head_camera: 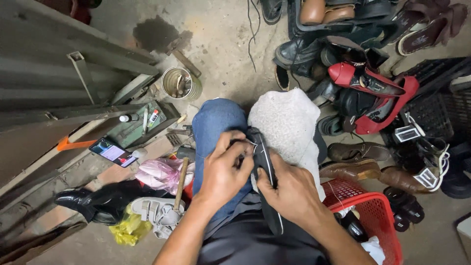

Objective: Hand-stitching a replacement sole onto a shoe using a needle and thread in a repair shop.

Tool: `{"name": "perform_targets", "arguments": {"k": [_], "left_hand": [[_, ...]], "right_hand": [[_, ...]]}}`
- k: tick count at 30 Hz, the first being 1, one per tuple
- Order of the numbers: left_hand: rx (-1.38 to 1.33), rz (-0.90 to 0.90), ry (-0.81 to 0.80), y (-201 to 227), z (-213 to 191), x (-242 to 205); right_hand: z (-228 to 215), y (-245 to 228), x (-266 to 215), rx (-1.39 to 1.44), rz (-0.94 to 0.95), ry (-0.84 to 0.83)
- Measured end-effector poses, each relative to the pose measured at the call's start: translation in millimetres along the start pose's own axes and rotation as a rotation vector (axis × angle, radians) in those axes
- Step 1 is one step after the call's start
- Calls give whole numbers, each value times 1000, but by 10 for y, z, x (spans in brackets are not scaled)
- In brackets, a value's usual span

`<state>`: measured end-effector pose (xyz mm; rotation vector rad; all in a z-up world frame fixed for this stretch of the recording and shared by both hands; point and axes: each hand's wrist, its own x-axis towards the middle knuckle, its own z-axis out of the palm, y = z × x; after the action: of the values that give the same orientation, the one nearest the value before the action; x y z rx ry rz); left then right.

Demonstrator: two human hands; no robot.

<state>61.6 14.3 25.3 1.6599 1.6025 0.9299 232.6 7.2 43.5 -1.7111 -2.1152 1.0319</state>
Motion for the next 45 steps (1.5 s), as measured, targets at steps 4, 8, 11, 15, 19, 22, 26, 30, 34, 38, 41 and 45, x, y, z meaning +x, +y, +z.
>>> {"name": "perform_targets", "arguments": {"k": [4,8,11,15,19,22,26,30,34,38,41,45], "left_hand": [[-292,-42,-224,-154,-523,-196],[30,-270,-198,-908,-1072,-693],[386,-586,-137,-1755,-1394,-1311],[835,-1241,-252,-2777,-1604,-2192],[864,-1383,-465,-2981,-1391,-2354],[830,-1158,-305,-2533,-1081,-1867],[450,-435,158,-959,-797,-806],[97,-20,47,-146,-419,-241],[76,-19,-109,8,-151,-102],[-26,30,-100,-23,-26,-111],[-11,56,-96,-25,13,-109],[43,63,-119,25,-40,-53]], "right_hand": [[-109,76,-25,6,77,-54],[-172,528,-80,306,137,61],[-312,848,-89,610,198,393],[-504,794,9,1339,-68,402],[-366,683,48,1514,-259,155],[-249,547,21,1562,-63,84],[-238,122,55,558,83,-80],[-130,58,-11,123,57,-64],[-87,103,-63,95,-12,6],[-39,151,-91,132,-72,91],[-26,168,-107,110,-50,117],[-62,89,-64,104,3,78]]}}
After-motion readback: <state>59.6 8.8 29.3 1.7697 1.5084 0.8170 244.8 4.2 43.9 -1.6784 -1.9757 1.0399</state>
